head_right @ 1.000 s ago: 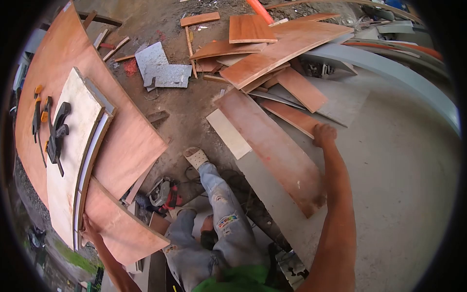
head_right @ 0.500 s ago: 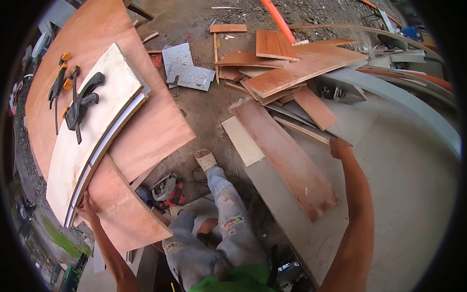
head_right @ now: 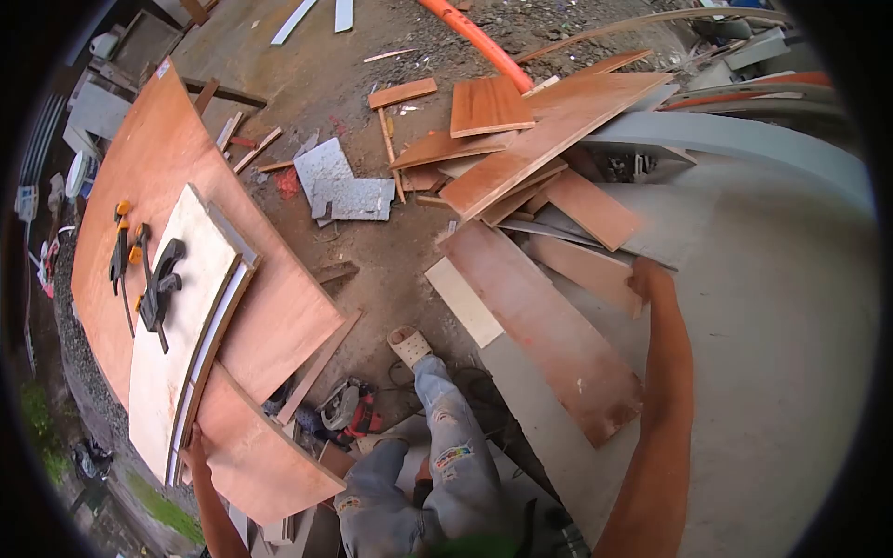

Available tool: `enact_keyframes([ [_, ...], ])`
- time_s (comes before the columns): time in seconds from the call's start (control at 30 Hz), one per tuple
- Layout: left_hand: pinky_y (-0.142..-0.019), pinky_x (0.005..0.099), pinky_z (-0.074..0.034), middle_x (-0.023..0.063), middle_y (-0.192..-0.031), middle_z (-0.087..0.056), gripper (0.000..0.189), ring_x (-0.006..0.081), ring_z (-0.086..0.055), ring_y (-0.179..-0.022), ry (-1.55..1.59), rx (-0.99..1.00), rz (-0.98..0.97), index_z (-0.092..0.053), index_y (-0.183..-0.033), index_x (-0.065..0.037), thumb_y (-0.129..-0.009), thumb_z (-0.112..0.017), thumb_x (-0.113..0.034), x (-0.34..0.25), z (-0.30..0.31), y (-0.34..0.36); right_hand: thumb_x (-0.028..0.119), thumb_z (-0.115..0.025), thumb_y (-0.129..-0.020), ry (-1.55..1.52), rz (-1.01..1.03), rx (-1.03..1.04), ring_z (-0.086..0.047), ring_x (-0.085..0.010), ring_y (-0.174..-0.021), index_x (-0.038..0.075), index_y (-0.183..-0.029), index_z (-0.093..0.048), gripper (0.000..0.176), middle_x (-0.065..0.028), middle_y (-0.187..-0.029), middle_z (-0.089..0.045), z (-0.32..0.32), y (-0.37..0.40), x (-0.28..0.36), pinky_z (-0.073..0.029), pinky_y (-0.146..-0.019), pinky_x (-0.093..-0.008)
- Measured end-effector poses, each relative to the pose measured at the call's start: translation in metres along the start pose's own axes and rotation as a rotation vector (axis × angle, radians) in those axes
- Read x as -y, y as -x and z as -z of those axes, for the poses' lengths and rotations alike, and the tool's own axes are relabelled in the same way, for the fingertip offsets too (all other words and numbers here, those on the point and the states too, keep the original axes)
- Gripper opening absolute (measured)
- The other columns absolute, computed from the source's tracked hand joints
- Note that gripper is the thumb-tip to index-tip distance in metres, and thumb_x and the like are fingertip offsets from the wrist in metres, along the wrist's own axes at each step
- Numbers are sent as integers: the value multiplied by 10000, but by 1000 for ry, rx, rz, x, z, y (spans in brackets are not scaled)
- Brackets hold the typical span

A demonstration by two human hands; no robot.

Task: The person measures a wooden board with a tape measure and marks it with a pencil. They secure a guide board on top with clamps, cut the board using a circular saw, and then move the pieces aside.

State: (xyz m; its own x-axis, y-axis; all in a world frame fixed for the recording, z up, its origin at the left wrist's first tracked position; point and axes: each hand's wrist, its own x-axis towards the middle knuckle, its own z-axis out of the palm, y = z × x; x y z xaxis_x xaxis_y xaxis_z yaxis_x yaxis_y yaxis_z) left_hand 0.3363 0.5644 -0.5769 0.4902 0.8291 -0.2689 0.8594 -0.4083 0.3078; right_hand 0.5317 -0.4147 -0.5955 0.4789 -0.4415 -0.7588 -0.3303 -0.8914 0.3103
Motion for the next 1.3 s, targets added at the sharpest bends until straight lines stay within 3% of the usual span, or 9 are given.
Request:
enact_keyframes([
  [0.13,-1022,393,-414,255,-1294,-555,806,309,-545,-1172,8,24,52,-511,-1262,162,-767,-819,-395,-1,1,-1,201,-596,-877,8,68,-191,-632,-346,-1069,43,-1324,-489,486,-261,-1282,-533,-35,-3,-20,-541,-878,-440],
  [0.2,-1002,391,-430,238,-1278,-571,770,301,-551,-1162,34,51,79,-529,-1257,144,-769,-823,-374,5,2,-7,177,-560,-895,74,-162,-169,-642,-358,-1048,114,-1402,-410,532,-301,-1404,-382,-41,8,-6,-539,-873,-460],
  [0.33,-1020,411,-426,263,-1294,-565,774,359,-547,-1191,-90,6,11,-557,-1253,112,-784,-776,-464,-12,4,5,151,-525,-902,56,-219,-170,-649,-379,-1022,159,-1387,-439,492,-323,-1423,-312,-59,10,-5,-539,-870,-463],
  [0.5,-1030,405,-407,249,-1305,-559,804,336,-546,-1190,-53,6,39,-511,-1300,111,-763,-799,-414,1,5,-3,162,-507,-906,306,-371,-435,-644,-425,-971,48,-1185,-572,308,-291,-1306,-478,-57,13,43,-524,-770,-539],
  [0.67,-757,373,-506,198,-904,-701,525,256,-642,-809,85,-78,-142,-683,-984,119,-745,-832,-324,-17,2,13,184,-520,-909,35,141,-580,-644,-442,-883,-12,-1014,-583,231,-281,-1160,-601,-37,25,121,-503,-727,-561],
  [0.77,-752,385,-502,223,-888,-694,572,285,-642,-819,40,-159,-100,-682,-940,120,-704,-849,-373,-12,-3,11,227,-621,-849,-267,281,-410,-674,-384,-815,-13,-934,-647,256,-254,-838,-669,-39,62,184,-531,-778,-450],
  [0.9,-767,426,-493,257,-879,-678,621,350,-629,-815,84,-166,-135,-646,-928,165,-686,-852,-369,11,-10,2,214,-653,-830,-206,439,-260,-683,-372,-786,-8,-913,-660,237,-235,-820,-685,-76,86,235,-535,-765,-445],
  [1.13,-1052,433,-340,309,-1323,-469,903,386,-462,-1209,244,-120,-144,-457,-1274,167,-709,-853,-415,28,-19,2,277,-630,-886,-439,719,-66,-671,-319,-686,-8,-1061,-620,334,-151,-803,-680,-44,120,331,-547,-657,-377],
  [1.3,-1146,412,-234,313,-1441,-356,1005,382,-348,-1348,239,-129,-96,-334,-1379,163,-732,-834,-422,18,-19,12,277,-529,-985,-1076,497,48,-661,-185,-698,-18,-1092,-578,317,-105,-847,-650,4,85,391,-546,-592,-295],
])
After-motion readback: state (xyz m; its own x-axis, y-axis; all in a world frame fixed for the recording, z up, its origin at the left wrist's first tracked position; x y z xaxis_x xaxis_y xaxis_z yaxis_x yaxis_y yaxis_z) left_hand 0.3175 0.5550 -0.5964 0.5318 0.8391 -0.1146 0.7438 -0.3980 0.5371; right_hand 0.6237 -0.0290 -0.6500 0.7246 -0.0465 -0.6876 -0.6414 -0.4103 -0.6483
